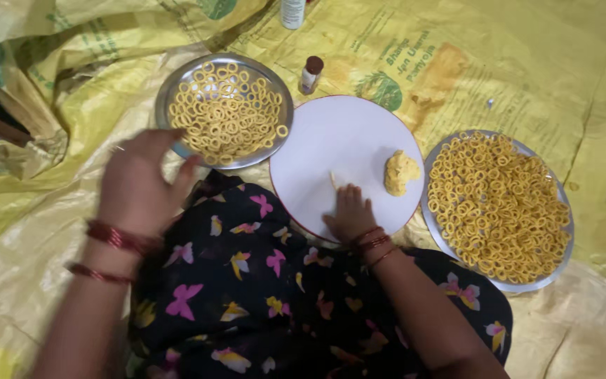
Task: The person rolls small pieces of yellow dough into thin strips on a white plate, then joins the ends to form rings and places them on a metal tray. The process repeats continuously with dough taken from a central lump.
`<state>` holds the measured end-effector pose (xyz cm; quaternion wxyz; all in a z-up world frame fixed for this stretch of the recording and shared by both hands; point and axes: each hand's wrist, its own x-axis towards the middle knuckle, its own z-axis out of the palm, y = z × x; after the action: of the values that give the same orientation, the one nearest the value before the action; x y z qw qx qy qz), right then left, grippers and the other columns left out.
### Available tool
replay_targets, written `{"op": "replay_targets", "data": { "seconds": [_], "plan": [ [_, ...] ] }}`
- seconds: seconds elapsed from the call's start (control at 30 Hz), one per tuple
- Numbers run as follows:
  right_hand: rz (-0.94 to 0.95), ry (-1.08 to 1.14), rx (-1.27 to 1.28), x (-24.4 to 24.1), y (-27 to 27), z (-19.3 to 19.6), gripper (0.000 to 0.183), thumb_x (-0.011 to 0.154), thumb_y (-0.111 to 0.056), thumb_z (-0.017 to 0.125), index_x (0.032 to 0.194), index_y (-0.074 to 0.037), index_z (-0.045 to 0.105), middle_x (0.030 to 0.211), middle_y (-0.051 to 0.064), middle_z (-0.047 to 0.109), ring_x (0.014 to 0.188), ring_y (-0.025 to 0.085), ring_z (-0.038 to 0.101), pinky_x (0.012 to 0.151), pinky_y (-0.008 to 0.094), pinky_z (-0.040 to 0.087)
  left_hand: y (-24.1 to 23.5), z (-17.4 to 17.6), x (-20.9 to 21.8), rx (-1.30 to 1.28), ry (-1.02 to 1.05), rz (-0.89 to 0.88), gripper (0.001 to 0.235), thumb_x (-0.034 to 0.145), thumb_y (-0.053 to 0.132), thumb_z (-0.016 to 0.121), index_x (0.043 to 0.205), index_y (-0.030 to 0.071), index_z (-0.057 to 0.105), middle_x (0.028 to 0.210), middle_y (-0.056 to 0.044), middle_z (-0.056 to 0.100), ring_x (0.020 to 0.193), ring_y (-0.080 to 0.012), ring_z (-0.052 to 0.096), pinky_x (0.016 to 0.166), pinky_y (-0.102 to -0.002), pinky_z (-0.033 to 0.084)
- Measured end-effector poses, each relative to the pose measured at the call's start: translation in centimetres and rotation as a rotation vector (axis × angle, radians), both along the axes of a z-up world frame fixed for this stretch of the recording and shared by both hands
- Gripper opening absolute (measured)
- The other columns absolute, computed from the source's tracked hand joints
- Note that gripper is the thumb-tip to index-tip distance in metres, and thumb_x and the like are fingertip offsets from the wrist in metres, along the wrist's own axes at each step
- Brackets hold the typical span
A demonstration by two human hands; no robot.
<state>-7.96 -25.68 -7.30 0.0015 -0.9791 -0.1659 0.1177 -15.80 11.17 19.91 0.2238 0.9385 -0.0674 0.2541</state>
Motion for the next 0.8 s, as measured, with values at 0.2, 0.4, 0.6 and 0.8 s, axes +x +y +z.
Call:
{"op": "replay_targets", "data": {
  "seconds": [0.2, 0.4, 0.6, 0.8],
  "plan": [
    [0.115, -0.087, 0.075, -2.8, 1.9, -4.8, 0.095, 0.097, -0.059, 0.056, 0.152, 0.012, 0.025, 0.157, 0.038, 0.025, 0.145, 0.053, 0.023, 0.108, 0.067, 0.029, -12.7, 3.4, -5.5, -0.475, 0.131, -0.023, 0.034, 0.090, 0.016, 0.072, 0.122, 0.007, 0.068, 0.099, -0.016, 0.072, 0.093, -0.0364, 0.069, 0.087, -0.047, 0.052],
    [-0.117, -0.090, -0.008, -1.0, 1.9, -5.3, 0.091, 0.097, -0.060, 0.048, 0.156, 0.005, 0.027, 0.163, 0.030, 0.027, 0.151, 0.045, 0.026, 0.113, 0.063, 0.031, -21.6, -3.8, -9.1, -0.831, 0.099, -0.516, 0.039, 0.093, 0.010, 0.068, 0.129, -0.002, 0.061, 0.123, -0.021, 0.066, 0.116, -0.0402, 0.066, 0.104, -0.046, 0.052],
    [-0.139, -0.164, 0.071, 2.1, 0.7, -3.0, 0.093, 0.097, -0.056, 0.053, 0.153, 0.011, 0.023, 0.160, 0.035, 0.023, 0.148, 0.049, 0.021, 0.110, 0.067, 0.029, -22.6, -17.8, -2.5, -1.227, 0.554, -0.255, 0.034, 0.098, 0.020, 0.072, 0.125, 0.004, 0.060, 0.105, -0.010, 0.067, 0.088, -0.0153, 0.067, 0.074, -0.026, 0.055],
    [-0.066, -0.085, 0.041, -4.0, 3.5, -3.4, 0.095, 0.093, -0.057, 0.056, 0.155, 0.008, 0.024, 0.161, 0.033, 0.023, 0.149, 0.048, 0.023, 0.111, 0.065, 0.032, -18.3, -18.6, -1.2, -1.947, 0.520, 0.032, 0.066, 0.094, 0.032, 0.062, 0.152, 0.019, 0.033, 0.112, 0.002, 0.058, 0.085, -0.0101, 0.058, 0.068, -0.027, 0.049]
  ]
}}
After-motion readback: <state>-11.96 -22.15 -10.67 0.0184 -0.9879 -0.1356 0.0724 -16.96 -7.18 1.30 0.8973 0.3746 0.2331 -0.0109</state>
